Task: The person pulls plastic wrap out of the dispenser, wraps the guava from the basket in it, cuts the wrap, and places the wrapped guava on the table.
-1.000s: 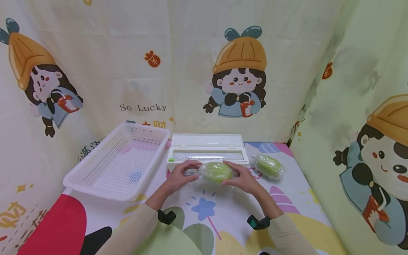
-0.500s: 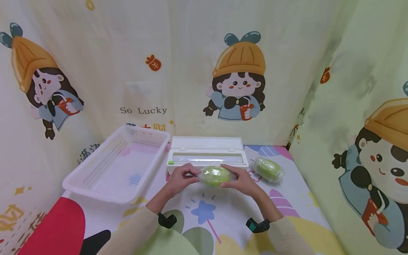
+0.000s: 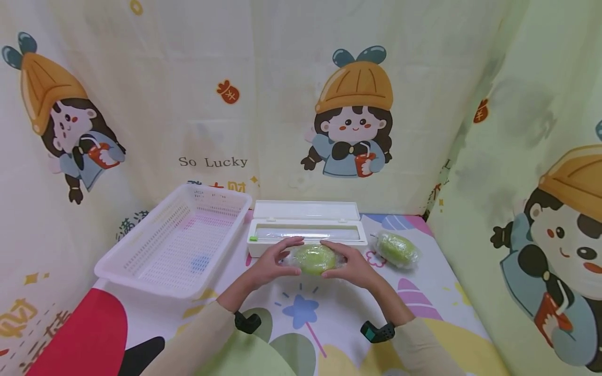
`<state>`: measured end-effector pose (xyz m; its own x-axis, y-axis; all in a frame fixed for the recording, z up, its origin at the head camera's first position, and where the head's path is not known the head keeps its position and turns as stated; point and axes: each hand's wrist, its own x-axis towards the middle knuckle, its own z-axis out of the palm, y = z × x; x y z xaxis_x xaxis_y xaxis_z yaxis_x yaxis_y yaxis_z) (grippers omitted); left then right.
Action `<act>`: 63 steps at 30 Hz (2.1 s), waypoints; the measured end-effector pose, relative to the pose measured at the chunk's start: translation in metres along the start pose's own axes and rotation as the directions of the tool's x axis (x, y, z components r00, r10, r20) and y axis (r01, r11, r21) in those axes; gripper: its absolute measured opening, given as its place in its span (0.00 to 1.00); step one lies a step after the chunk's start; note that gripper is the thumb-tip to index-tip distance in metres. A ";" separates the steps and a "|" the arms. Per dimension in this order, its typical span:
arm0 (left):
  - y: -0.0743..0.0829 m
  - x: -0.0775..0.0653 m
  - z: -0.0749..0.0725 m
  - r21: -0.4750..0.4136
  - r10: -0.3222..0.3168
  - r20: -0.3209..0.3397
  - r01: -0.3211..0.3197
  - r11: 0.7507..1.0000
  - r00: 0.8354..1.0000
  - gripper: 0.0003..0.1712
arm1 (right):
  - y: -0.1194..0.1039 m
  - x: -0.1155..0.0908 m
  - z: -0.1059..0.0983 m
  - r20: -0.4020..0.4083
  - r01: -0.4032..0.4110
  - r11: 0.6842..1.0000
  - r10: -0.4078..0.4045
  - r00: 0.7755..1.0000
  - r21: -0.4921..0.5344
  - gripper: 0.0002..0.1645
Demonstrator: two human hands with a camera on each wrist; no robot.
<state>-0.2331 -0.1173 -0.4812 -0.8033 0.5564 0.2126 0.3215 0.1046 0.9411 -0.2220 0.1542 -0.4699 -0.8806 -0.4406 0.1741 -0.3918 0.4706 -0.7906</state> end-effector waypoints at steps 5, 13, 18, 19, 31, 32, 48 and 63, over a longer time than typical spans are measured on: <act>-0.002 0.003 0.005 0.050 -0.033 -0.009 0.034 0.998 0.999 0.39 | -0.005 0.000 0.002 0.020 0.040 0.999 -0.039 0.999 -0.026 0.49; 0.022 -0.005 0.001 0.041 -0.035 -0.108 0.039 0.998 0.994 0.36 | -0.001 -0.004 -0.006 -0.101 0.079 0.997 -0.079 0.992 -0.004 0.49; 0.009 -0.006 -0.010 0.040 -0.028 -0.161 0.035 0.999 0.987 0.36 | 0.005 -0.013 -0.018 -0.183 0.051 0.999 -0.048 0.982 0.012 0.43; 0.005 -0.006 -0.012 0.040 -0.026 -0.169 0.033 0.999 0.985 0.36 | 0.007 -0.015 -0.019 -0.189 0.039 0.999 -0.034 0.981 0.022 0.42; 0.001 -0.004 -0.018 0.036 -0.023 -0.218 0.032 0.999 0.976 0.36 | 0.012 -0.022 -0.021 -0.232 -0.096 0.995 0.097 0.968 0.016 0.31; 0.001 -0.004 -0.019 0.038 -0.020 -0.224 0.029 0.999 0.974 0.36 | 0.011 -0.022 -0.021 -0.211 -0.115 0.993 0.117 0.970 0.025 0.31; 0.003 -0.004 -0.017 0.008 -0.024 -0.171 0.026 1.000 0.985 0.35 | -0.001 -0.016 -0.007 -0.077 -0.072 0.990 0.082 0.994 0.124 0.43; 0.002 0.002 -0.007 0.004 -0.073 -0.111 0.074 0.997 0.991 0.37 | -0.018 -0.005 0.005 -0.024 -0.026 0.992 0.030 0.999 0.122 0.47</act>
<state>-0.2372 -0.1220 -0.4767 -0.8753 0.4524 0.1711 0.2630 0.1484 0.9533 -0.2092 0.1441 -0.4593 -0.8978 -0.4085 0.1645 -0.3329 0.3851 -0.8608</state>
